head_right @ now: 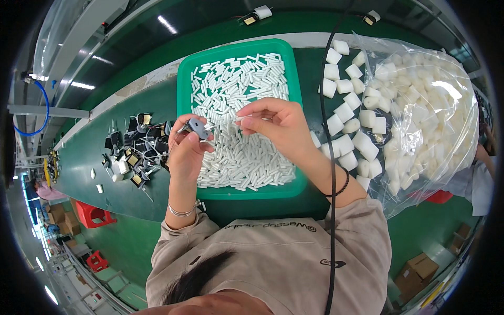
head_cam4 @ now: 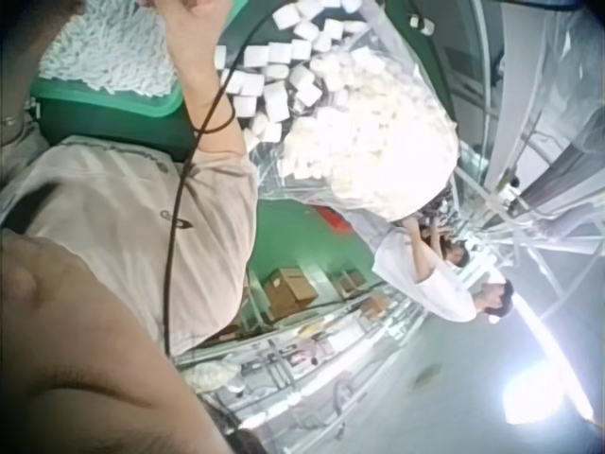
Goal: The person picks up a grey base component, inserts a white plastic rod into the center, and slides a white foam cylinder over the rod.
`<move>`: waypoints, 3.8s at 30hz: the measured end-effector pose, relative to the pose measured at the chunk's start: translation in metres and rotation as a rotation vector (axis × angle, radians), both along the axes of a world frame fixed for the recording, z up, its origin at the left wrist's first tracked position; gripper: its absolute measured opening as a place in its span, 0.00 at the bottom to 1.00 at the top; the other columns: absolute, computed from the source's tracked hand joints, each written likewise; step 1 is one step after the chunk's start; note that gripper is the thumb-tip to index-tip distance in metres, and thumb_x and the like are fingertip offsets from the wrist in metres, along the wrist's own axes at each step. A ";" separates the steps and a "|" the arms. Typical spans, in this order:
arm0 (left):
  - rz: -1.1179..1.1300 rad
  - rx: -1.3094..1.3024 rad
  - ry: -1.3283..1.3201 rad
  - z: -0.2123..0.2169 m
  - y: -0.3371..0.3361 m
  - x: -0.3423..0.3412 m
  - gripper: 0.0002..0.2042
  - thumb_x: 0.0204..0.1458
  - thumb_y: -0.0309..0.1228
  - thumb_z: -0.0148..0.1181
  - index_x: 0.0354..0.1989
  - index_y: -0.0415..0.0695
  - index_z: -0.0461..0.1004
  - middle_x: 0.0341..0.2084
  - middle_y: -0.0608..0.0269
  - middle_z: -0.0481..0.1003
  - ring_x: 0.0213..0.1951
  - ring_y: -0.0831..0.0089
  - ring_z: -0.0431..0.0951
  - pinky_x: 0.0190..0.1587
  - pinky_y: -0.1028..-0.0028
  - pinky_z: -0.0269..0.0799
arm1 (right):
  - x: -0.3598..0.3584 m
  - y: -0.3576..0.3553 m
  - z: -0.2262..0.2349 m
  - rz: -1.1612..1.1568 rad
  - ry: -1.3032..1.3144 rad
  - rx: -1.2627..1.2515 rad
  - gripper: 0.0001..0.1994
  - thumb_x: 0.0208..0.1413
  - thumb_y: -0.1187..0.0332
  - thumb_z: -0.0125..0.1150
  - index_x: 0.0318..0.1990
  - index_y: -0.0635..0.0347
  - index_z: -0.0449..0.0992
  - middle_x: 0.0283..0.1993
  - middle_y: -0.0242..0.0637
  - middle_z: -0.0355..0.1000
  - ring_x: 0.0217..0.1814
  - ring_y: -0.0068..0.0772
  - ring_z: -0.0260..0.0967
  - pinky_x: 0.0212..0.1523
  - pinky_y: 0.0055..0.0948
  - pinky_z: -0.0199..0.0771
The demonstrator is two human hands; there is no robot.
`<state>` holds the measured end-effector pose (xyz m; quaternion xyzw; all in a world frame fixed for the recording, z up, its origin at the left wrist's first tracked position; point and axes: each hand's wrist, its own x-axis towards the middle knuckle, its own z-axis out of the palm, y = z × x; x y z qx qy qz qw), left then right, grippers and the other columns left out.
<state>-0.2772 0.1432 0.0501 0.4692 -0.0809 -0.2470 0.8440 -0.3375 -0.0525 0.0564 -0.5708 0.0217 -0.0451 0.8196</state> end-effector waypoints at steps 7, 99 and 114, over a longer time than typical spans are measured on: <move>0.020 0.078 -0.107 0.002 0.000 -0.002 0.15 0.42 0.20 0.55 0.40 0.35 0.65 0.37 0.52 0.70 0.32 0.65 0.76 0.27 0.73 0.76 | 0.000 0.003 0.000 -0.049 0.040 0.077 0.07 0.48 0.79 0.54 0.36 0.70 0.72 0.34 0.41 0.71 0.36 0.28 0.71 0.33 0.23 0.75; -0.105 0.528 -0.070 -0.017 -0.101 0.190 0.20 0.39 0.32 0.63 0.43 0.42 0.67 0.31 0.62 0.72 0.32 0.77 0.72 0.32 0.79 0.69 | 0.004 0.012 -0.015 -0.103 -0.074 -0.387 0.29 0.44 0.66 0.62 0.55 0.58 0.59 0.48 0.36 0.63 0.41 0.28 0.60 0.38 0.25 0.66; -0.214 1.484 -1.169 0.029 0.030 0.199 0.14 0.39 0.39 0.60 0.33 0.46 0.72 0.33 0.62 0.74 0.38 0.61 0.69 0.40 0.66 0.66 | -0.041 0.053 -0.014 0.777 -0.330 -1.239 0.11 0.39 0.69 0.59 0.32 0.62 0.69 0.31 0.37 0.63 0.37 0.37 0.64 0.31 0.32 0.69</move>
